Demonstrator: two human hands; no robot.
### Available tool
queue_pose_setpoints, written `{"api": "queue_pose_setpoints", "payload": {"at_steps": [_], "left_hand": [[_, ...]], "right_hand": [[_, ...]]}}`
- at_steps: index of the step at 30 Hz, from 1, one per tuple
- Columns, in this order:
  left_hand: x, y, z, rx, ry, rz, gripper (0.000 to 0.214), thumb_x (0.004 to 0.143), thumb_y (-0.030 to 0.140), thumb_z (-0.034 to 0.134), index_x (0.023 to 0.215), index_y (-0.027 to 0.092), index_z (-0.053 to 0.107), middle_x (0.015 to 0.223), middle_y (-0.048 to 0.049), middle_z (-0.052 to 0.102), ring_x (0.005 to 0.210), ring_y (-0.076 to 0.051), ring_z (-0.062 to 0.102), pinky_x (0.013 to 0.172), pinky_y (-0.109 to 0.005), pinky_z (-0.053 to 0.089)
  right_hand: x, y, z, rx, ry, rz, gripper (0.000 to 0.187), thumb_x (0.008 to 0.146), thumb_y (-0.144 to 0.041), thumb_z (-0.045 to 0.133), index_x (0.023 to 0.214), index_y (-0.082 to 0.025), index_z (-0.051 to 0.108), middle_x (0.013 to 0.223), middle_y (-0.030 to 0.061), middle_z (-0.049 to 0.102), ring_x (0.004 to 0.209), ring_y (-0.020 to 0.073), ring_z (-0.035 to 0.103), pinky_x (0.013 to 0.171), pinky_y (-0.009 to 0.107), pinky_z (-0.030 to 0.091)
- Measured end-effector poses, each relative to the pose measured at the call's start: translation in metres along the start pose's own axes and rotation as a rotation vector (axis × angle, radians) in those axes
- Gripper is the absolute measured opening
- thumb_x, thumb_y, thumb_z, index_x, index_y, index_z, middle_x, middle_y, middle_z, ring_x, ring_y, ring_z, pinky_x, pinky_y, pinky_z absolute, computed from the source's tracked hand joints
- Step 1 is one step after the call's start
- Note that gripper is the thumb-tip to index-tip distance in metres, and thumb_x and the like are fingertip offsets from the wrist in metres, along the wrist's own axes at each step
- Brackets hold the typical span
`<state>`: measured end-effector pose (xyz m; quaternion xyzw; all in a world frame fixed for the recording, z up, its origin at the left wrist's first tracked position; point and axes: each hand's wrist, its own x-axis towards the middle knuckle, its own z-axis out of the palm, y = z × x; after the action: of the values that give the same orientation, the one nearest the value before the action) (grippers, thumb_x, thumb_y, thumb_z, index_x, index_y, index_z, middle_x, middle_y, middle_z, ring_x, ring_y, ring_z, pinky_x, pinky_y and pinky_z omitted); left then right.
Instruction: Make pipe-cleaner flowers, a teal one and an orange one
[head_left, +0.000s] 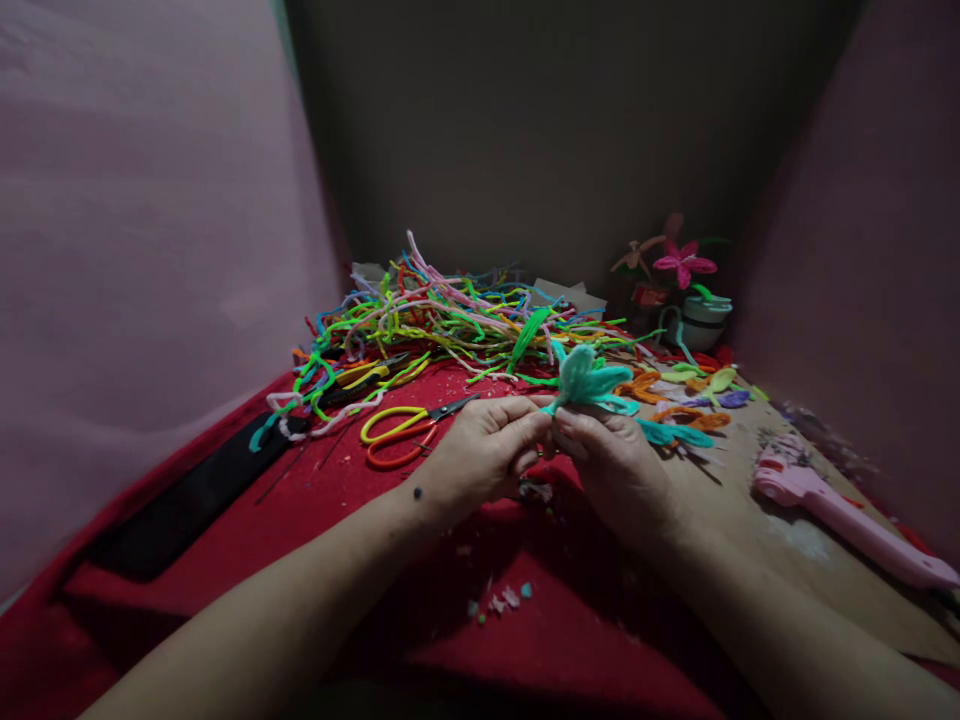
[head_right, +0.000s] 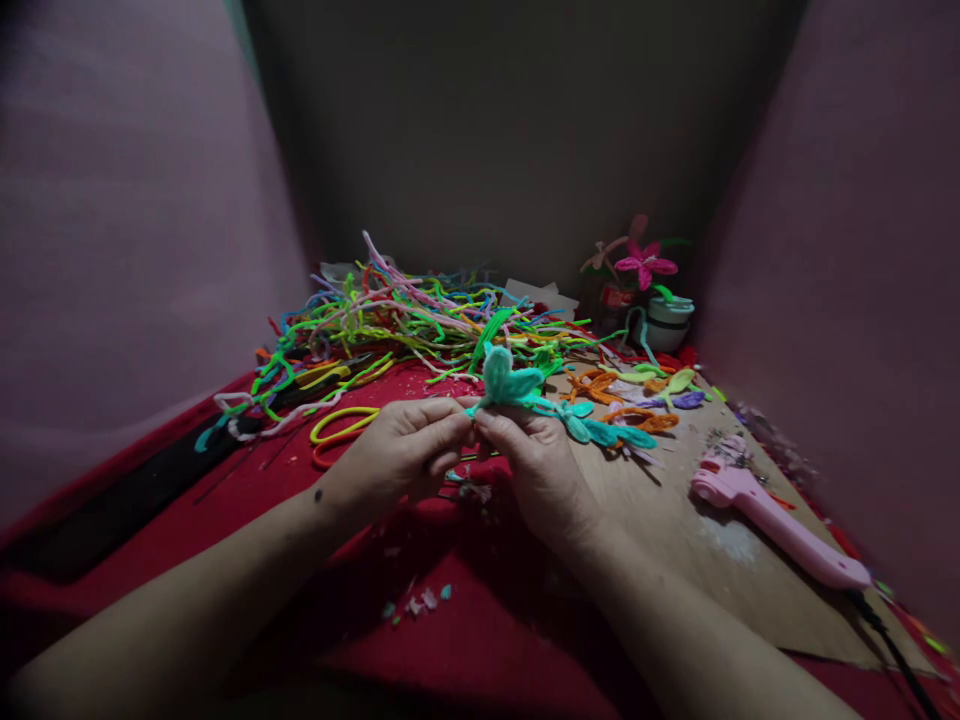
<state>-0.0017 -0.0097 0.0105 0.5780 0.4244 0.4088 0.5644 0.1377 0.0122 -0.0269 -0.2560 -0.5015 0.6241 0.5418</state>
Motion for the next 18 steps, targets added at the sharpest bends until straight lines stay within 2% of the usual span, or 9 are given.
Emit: {"api": "queue_pose_setpoints", "payload": {"at_steps": [4,11,14,18], "left_hand": [[0.0006,-0.0022,-0.0027,-0.14,-0.065,-0.08,0.024,0.082,0.037,0.052,0.072,0.015,0.054,0.044,0.0094,0.035,0.029,-0.001,0.025,0.03,-0.014,0.02],[0.0037,-0.0073,-0.0067,-0.329,-0.188,-0.138,0.025,0.082,0.038,0.053,0.073,0.015,0.053,0.044,0.0102,0.035,0.029,0.0,0.021,0.029,-0.012,0.02],[0.0046,-0.0086,-0.0066,-0.327,-0.208,-0.139,0.025,0.082,0.038,0.052,0.075,0.014,0.054,0.045,0.0098,0.037,0.029,0.0,0.023,0.03,-0.013,0.021],[0.0051,-0.0079,-0.0069,-0.185,-0.155,-0.071,0.028,0.083,0.04,0.049,0.079,0.014,0.056,0.049,0.0074,0.044,0.031,-0.001,0.033,0.033,-0.014,0.026]], "right_hand": [[-0.0002,-0.0013,0.0007,-0.007,-0.001,-0.016,0.02,0.077,-0.026,0.059,0.059,-0.018,0.058,0.058,-0.0034,0.051,0.056,0.0104,0.044,0.059,0.025,0.039],[0.0021,0.0016,0.0022,0.051,0.017,-0.019,0.017,0.074,-0.027,0.063,0.059,-0.018,0.06,0.057,-0.0035,0.055,0.053,0.0104,0.047,0.057,0.025,0.04],[0.0015,0.0027,0.0014,0.051,0.042,-0.008,0.02,0.073,-0.029,0.064,0.057,-0.018,0.059,0.056,-0.0034,0.055,0.053,0.0103,0.046,0.057,0.026,0.041],[-0.0003,0.0014,0.002,-0.005,0.048,0.034,0.02,0.074,-0.034,0.062,0.063,-0.018,0.063,0.059,0.0001,0.059,0.054,0.0143,0.052,0.057,0.03,0.044]]}}
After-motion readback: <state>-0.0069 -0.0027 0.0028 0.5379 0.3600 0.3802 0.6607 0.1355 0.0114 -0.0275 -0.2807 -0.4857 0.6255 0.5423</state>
